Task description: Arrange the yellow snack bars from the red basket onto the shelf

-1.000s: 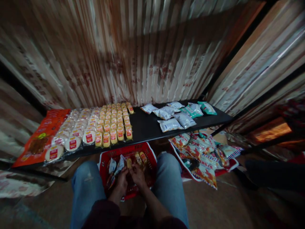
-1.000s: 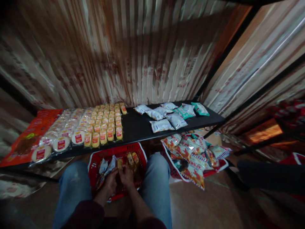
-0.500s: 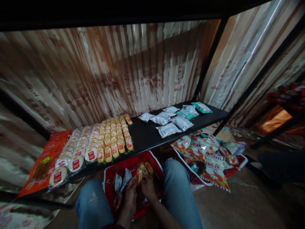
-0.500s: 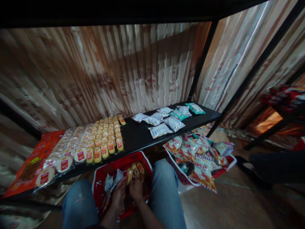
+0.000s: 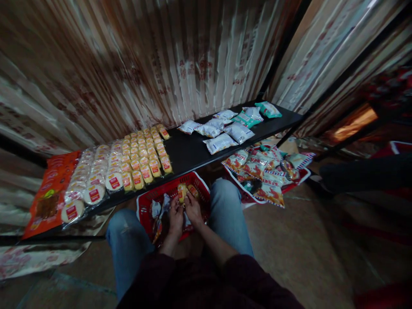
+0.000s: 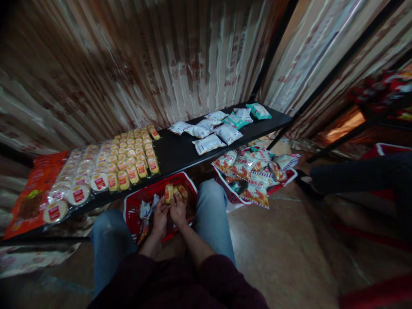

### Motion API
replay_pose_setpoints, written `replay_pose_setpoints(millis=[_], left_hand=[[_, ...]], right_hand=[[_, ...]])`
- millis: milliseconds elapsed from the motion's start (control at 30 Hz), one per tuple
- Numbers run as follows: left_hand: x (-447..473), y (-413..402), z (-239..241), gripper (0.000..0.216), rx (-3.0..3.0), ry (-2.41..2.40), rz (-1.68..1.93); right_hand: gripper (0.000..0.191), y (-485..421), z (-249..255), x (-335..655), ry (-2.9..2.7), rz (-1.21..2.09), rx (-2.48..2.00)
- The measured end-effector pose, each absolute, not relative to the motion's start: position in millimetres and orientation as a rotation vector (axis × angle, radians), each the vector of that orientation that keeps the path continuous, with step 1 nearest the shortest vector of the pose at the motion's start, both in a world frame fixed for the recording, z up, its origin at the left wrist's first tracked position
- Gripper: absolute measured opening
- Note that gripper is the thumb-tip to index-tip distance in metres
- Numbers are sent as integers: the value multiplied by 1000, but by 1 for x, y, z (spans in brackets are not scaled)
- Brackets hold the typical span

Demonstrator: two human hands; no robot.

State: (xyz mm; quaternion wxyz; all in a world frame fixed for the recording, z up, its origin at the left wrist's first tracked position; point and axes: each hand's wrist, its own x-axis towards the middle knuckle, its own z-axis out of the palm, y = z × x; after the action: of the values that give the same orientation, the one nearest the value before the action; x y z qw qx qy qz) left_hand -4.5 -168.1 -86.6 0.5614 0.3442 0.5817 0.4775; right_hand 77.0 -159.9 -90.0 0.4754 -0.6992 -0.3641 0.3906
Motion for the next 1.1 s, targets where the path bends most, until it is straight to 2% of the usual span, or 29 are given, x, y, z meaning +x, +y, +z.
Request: replay_pose_setpoints(millis=[400, 600, 833, 1100], left_hand=[[16, -169, -70, 35, 1006, 1348, 1204], [26, -160, -36, 37, 1033, 1271, 1205], [35, -124, 7, 31, 1174, 1306, 1278], [50, -84, 26, 35, 1232, 1363, 1265]], right_hand=[[38, -165, -70, 88, -795, 790, -1514], [49, -159, -52, 97, -773, 807, -1430], [48, -128, -20, 112, -825, 715, -1378], [44, -79, 1, 123, -874, 750, -1335]])
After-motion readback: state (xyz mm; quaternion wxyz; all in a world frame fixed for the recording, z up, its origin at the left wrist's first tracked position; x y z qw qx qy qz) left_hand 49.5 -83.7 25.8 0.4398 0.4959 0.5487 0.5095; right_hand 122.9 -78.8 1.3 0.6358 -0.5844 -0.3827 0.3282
